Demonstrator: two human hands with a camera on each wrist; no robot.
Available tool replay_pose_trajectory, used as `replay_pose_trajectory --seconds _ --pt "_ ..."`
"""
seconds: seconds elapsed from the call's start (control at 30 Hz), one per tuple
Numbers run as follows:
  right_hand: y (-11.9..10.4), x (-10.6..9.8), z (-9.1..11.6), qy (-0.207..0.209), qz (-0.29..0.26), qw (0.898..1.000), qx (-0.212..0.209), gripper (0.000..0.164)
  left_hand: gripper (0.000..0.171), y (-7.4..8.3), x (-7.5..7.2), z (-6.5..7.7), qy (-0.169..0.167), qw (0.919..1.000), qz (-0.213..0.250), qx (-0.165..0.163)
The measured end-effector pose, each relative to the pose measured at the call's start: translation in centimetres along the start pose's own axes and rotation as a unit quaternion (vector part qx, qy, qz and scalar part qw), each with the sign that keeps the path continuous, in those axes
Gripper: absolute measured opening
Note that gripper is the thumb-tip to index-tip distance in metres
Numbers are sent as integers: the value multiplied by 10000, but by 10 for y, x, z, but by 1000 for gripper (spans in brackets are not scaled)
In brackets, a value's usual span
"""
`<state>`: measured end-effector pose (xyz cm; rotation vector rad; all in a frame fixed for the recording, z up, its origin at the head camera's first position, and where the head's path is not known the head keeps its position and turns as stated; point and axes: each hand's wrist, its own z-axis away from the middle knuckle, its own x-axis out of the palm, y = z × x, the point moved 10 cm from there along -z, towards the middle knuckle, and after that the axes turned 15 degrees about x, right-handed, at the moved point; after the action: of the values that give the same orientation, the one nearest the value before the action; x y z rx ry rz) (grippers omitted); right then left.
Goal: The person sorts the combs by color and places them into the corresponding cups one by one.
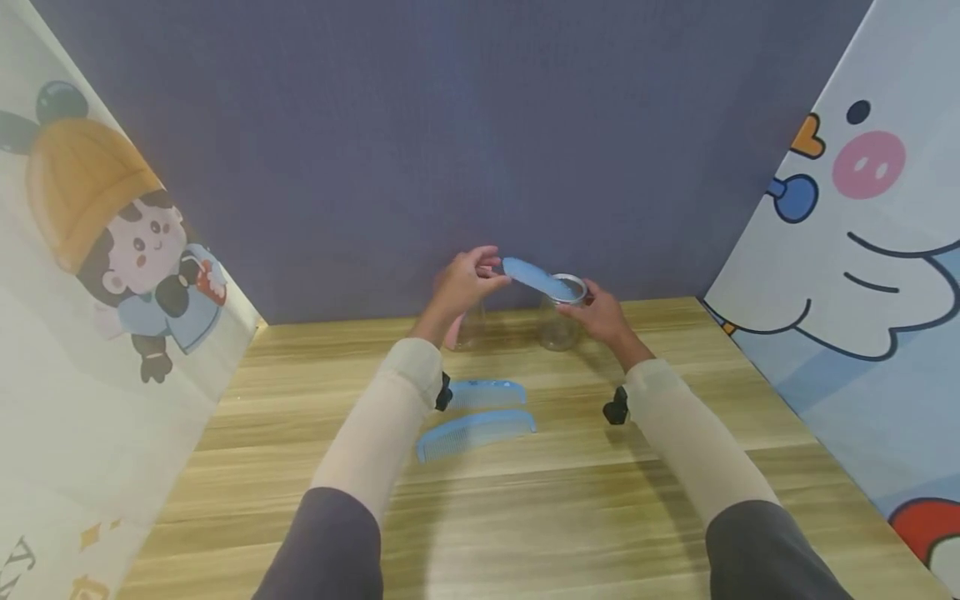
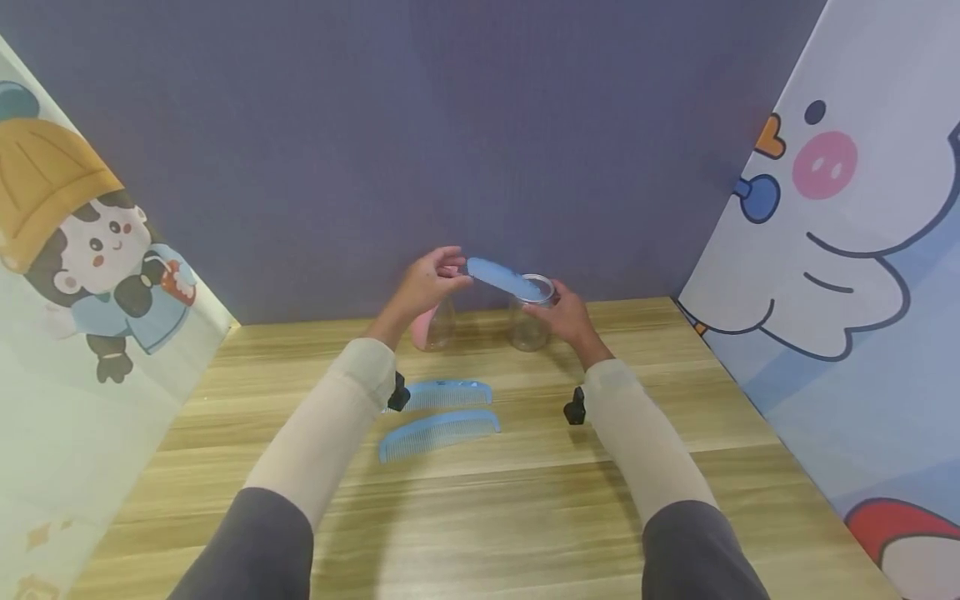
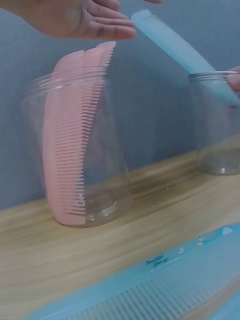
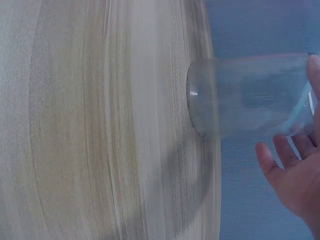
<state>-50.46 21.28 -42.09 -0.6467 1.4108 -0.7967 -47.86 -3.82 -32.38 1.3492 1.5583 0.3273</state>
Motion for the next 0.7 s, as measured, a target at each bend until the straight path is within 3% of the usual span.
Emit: replay_pose_trajectory --seconds 0.13,0.37,0.7 --pt "-2 0 0 -28 -101 9999 -111 83 72 4 11 -2 -205 9986 474 89" --pt "-3 1 1 -67 -232 9996 -145 83 69 -1 12 4 -491 9985 200 125" --pt "2 2 1 -190 -256 9994 103 94 59 -18 6 37 -898 9958 -18 -153"
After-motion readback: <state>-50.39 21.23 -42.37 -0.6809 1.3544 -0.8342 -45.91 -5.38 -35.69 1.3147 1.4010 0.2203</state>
